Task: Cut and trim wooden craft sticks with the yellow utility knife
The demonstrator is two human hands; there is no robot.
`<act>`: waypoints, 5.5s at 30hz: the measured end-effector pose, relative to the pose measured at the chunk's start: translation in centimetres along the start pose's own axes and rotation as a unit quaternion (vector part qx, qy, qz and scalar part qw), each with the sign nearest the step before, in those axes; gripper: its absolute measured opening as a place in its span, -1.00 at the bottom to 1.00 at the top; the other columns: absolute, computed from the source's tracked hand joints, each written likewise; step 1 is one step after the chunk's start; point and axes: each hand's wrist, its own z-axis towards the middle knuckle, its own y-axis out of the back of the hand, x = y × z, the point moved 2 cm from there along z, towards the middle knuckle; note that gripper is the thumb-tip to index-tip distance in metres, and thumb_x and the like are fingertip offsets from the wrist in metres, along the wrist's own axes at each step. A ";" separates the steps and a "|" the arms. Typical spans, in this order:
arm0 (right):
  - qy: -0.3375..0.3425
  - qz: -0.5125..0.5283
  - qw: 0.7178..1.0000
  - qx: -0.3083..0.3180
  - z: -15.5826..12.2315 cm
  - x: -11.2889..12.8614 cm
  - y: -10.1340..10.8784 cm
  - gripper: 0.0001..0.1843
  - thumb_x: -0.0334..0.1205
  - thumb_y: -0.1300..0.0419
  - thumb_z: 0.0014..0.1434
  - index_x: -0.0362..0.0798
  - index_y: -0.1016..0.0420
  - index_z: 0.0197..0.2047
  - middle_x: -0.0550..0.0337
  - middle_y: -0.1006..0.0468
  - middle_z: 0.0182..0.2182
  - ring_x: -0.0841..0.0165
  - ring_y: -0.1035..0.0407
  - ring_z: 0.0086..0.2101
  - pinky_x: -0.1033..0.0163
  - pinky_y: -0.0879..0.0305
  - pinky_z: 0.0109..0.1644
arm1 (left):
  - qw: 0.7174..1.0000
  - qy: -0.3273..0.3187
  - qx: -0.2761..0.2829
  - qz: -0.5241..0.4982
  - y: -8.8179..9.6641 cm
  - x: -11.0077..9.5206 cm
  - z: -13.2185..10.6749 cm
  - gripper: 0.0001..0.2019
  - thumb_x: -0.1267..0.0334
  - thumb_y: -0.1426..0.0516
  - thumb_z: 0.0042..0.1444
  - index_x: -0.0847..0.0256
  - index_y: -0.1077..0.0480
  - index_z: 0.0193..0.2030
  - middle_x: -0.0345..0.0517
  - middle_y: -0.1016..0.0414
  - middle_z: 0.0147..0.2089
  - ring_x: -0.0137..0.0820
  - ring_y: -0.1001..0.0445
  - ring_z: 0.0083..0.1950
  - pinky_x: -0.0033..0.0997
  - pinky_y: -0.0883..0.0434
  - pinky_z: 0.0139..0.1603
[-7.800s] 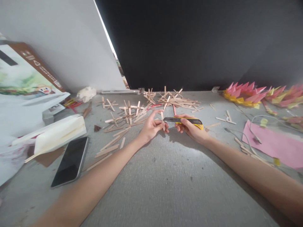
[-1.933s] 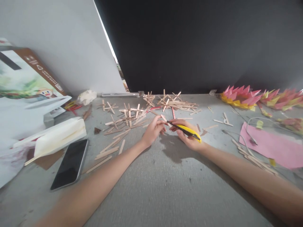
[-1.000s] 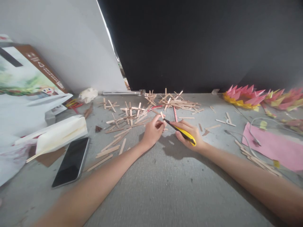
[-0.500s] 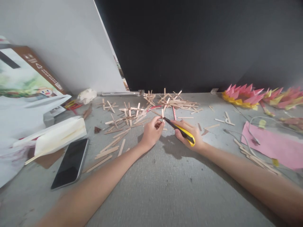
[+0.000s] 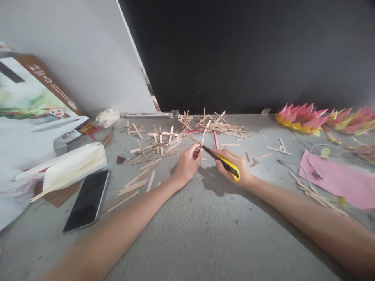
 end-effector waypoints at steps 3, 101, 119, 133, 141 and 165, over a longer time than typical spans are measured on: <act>-0.004 -0.003 1.000 -0.005 -0.1 -0.1 0.0 -0.64 -0.20 -0.13 0.53 0.02 -0.52 0.30 0.07 -0.66 -0.23 0.31 -0.54 -0.36 0.17 -0.57 -0.22 | 1.000 -0.005 0.002 0.016 -0.1 0.1 0.0 -0.84 0.13 -0.17 0.34 0.13 -0.51 -0.10 -0.20 -0.59 -0.34 -0.38 -0.52 -0.34 -0.39 -0.42 -0.24; -0.073 0.037 0.997 -0.001 -0.2 -0.7 0.1 -0.62 -0.09 -0.14 0.54 0.01 -0.59 0.28 0.09 -0.68 -0.24 0.33 -0.59 -0.33 0.20 -0.55 -0.17 | 0.976 0.077 0.098 -0.179 -0.4 0.2 0.1 -0.61 -0.15 -0.21 0.37 0.15 -0.28 -0.09 -0.11 -0.67 -0.28 -0.37 -0.65 -0.38 -0.37 -0.58 -0.28; -0.094 0.051 0.994 -0.003 -0.1 -0.6 0.2 -0.60 -0.05 -0.14 0.54 -0.01 -0.60 0.28 0.09 -0.69 -0.28 0.31 -0.58 -0.35 0.21 -0.53 -0.25 | 0.972 0.079 0.085 -0.205 -0.3 -0.1 0.0 -0.43 0.06 -0.25 0.39 0.14 -0.19 0.42 -0.17 -0.67 -0.28 -0.39 -0.66 -0.37 -0.38 -0.62 -0.26; -0.081 0.048 0.996 0.001 -0.3 -0.9 0.1 -0.60 -0.05 -0.14 0.54 -0.01 -0.60 0.28 0.10 -0.69 -0.28 0.33 -0.57 -0.36 0.21 -0.53 -0.25 | 0.969 0.069 0.119 -0.205 -0.3 -0.3 0.0 -0.29 0.02 -0.23 0.41 0.08 -0.11 0.59 -0.15 -0.66 -0.29 -0.35 -0.69 -0.35 -0.35 -0.67 -0.21; -0.113 0.100 0.989 0.005 -0.1 -0.9 0.6 -0.60 -0.02 -0.14 0.55 -0.02 -0.63 0.25 0.15 -0.65 -0.37 0.37 -0.52 -0.44 0.25 -0.50 -0.32 | 0.957 0.060 0.128 -0.254 -0.4 0.0 0.1 -0.29 -0.06 -0.27 0.37 0.09 -0.13 0.51 -0.20 -0.64 -0.34 -0.38 -0.66 -0.37 -0.38 -0.65 -0.21; -0.242 0.281 0.929 -0.015 0.0 -2.4 0.6 -0.50 0.14 -0.26 0.47 -0.07 -0.70 0.20 0.13 -0.65 -0.37 0.33 -0.54 -0.42 0.19 -0.53 -0.32 | 0.928 0.039 0.174 -0.328 -0.4 1.1 0.6 -0.20 -0.08 -0.33 0.34 0.08 -0.04 0.53 -0.17 -0.67 -0.32 -0.32 -0.69 -0.34 -0.35 -0.62 -0.24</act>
